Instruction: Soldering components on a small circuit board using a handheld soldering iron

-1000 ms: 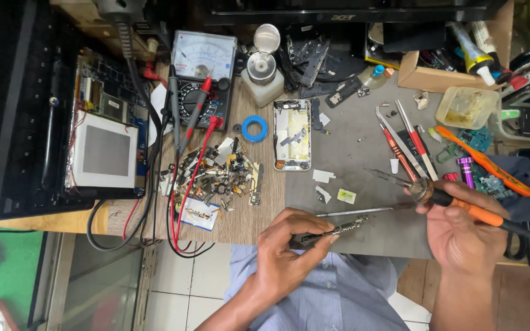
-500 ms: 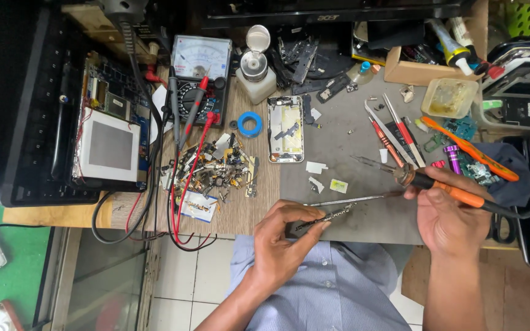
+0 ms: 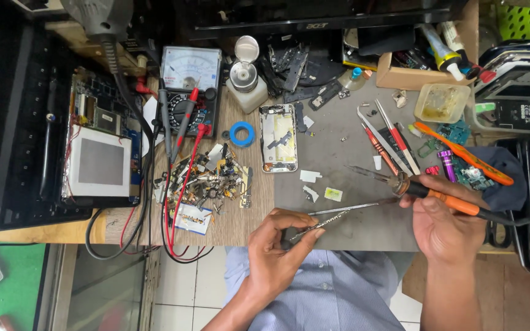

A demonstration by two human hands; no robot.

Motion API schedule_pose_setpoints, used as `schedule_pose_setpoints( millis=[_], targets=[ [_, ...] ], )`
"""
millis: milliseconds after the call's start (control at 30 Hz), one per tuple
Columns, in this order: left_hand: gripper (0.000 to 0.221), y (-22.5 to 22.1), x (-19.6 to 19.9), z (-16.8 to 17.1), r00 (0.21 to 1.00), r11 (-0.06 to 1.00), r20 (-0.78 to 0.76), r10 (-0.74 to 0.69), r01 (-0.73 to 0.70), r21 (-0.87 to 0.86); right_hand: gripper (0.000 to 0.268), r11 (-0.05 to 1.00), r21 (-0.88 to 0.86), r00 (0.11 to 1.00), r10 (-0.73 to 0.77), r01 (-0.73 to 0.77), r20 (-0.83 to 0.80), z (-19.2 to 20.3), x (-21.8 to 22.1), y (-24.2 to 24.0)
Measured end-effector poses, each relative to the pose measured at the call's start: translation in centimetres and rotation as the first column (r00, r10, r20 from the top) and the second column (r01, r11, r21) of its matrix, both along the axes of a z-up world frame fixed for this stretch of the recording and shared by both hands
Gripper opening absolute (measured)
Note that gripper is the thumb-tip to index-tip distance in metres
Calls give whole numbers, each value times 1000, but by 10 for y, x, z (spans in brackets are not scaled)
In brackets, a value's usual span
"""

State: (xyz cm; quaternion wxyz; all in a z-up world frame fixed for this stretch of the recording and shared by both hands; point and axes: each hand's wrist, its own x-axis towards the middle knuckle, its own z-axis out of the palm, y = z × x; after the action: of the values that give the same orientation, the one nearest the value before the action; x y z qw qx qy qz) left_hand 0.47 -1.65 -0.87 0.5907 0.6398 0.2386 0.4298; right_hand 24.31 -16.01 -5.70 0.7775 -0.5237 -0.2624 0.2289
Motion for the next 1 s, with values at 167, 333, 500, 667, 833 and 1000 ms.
schedule_pose_setpoints(
  millis=[167, 333, 500, 667, 833, 1000],
  targets=[
    [24, 8, 2, 6, 1000, 847, -20, 11, -20, -532, 34, 1000, 14, 1000, -10, 10, 23, 0, -1, 0],
    [24, 12, 7, 7, 995, 758, -95, -3, -60, -650, 30, 999, 29, 1000, -18, 17, 24, 2, 0, 0],
    [36, 10, 5, 10, 975, 853, -193, -107, -10, -523, 29, 1000, 18, 999, -6, 5, 42, 2, -1, 0],
    [27, 12, 2, 7, 959, 934, -265, -100, -1, -356, 29, 998, 0, 998, -55, 55, 30, 1, -2, -2],
    [21, 14, 2, 15, 959, 967, -268, -92, 22, -254, 28, 998, 5, 998, -68, 68, 14, 2, -3, -4],
    [11, 25, -3, 19, 931, 992, -352, -92, 115, 45, 26, 999, 8, 999, -37, 37, 23, 0, -1, -7]
  ],
)
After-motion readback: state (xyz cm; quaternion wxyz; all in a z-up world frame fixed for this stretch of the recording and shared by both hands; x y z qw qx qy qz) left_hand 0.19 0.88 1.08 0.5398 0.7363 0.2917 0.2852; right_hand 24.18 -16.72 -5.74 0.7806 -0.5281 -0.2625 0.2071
